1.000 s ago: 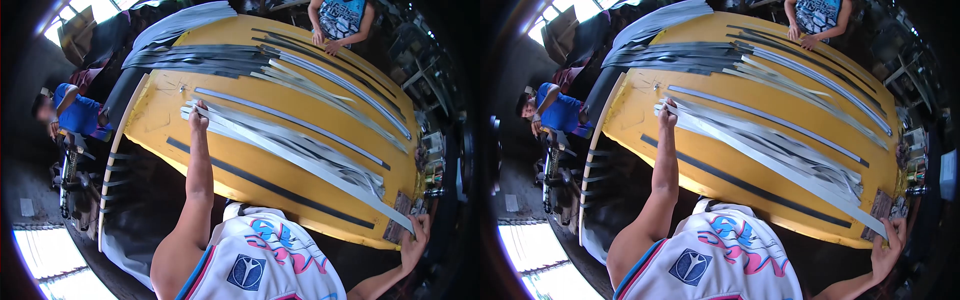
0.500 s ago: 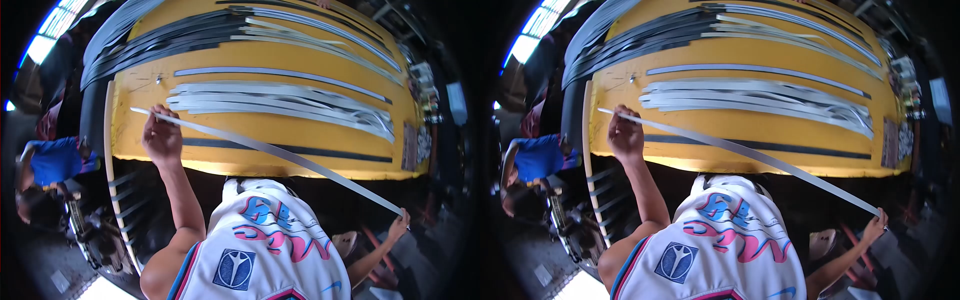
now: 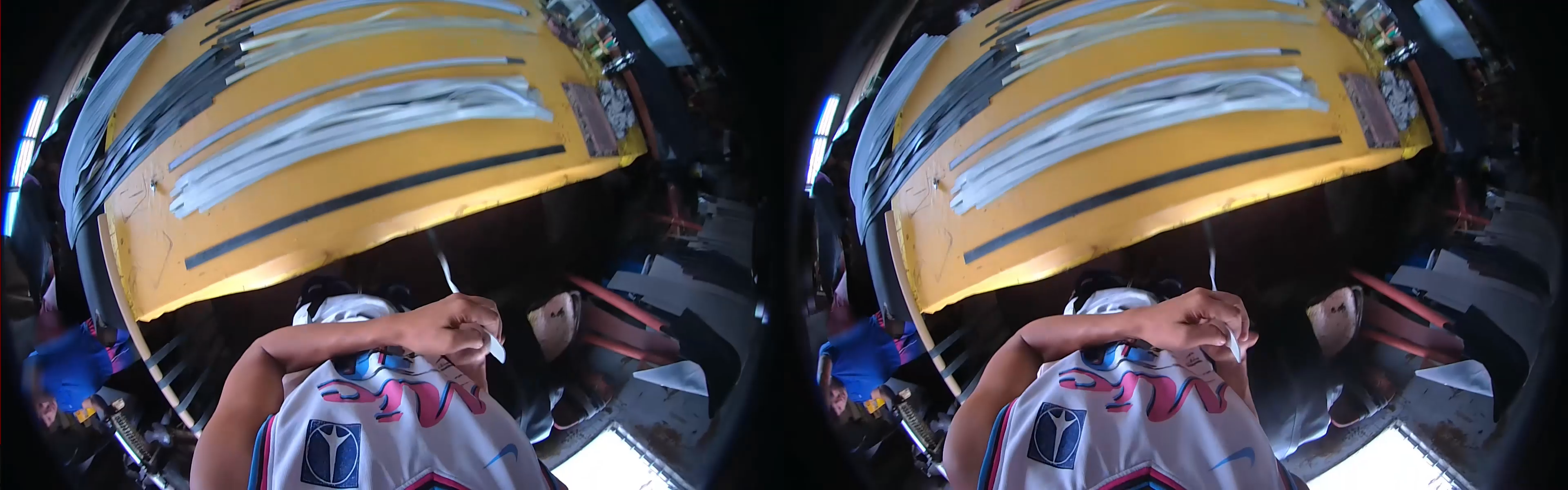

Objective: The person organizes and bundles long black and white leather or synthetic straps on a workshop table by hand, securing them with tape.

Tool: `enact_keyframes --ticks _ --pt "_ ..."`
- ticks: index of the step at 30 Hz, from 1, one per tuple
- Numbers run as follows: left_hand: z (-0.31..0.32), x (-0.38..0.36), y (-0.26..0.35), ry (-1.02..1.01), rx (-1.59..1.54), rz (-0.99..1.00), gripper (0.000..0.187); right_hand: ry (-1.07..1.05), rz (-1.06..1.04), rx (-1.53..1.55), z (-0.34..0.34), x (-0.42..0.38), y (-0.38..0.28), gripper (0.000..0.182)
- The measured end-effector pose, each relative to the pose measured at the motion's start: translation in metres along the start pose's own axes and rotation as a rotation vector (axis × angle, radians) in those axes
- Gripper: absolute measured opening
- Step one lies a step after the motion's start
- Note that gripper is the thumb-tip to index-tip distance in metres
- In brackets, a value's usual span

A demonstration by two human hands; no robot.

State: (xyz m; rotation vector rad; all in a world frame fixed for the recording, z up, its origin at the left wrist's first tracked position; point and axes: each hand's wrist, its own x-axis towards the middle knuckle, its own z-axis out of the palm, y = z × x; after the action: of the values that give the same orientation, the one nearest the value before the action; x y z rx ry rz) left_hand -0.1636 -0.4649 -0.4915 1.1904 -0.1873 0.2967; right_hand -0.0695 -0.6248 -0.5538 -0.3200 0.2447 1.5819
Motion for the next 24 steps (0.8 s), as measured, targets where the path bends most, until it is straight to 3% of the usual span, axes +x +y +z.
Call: enact_keyframes --ticks 4,6,8,12,14,17,20,24 --pt "0.032 -0.015 -0.014 -0.060 0.259 0.059 0.009 0.146 -0.182 0.522 -0.010 -0.009 0.022 0.044" --pt "0.039 -0.021 -0.005 -0.046 0.381 0.058 0.009 0.163 -0.209 0.604 -0.012 -0.010 0.029 0.039" --pt "0.039 -0.022 0.011 0.023 0.489 0.194 0.010 0.121 -0.206 0.601 -0.011 -0.009 0.032 0.034" --pt "0.037 -0.038 0.034 0.136 0.428 0.288 0.022 -0.257 -0.266 0.258 0.008 -0.009 0.024 0.024" --pt "0.040 -0.055 0.048 0.194 0.419 0.260 0.032 -0.419 -0.193 0.193 0.043 -0.001 0.031 0.020" --pt "0.036 -0.082 0.054 0.380 0.509 0.198 0.043 -0.585 -0.190 -0.237 0.067 0.002 0.022 0.014" --pt "0.017 -0.119 0.051 0.461 0.597 0.022 0.044 -0.585 -0.318 -0.495 0.095 0.008 0.027 0.015" --pt "-0.017 -0.191 0.039 0.631 0.745 -0.165 0.033 -0.556 -0.548 -0.830 0.119 0.027 0.033 0.019"
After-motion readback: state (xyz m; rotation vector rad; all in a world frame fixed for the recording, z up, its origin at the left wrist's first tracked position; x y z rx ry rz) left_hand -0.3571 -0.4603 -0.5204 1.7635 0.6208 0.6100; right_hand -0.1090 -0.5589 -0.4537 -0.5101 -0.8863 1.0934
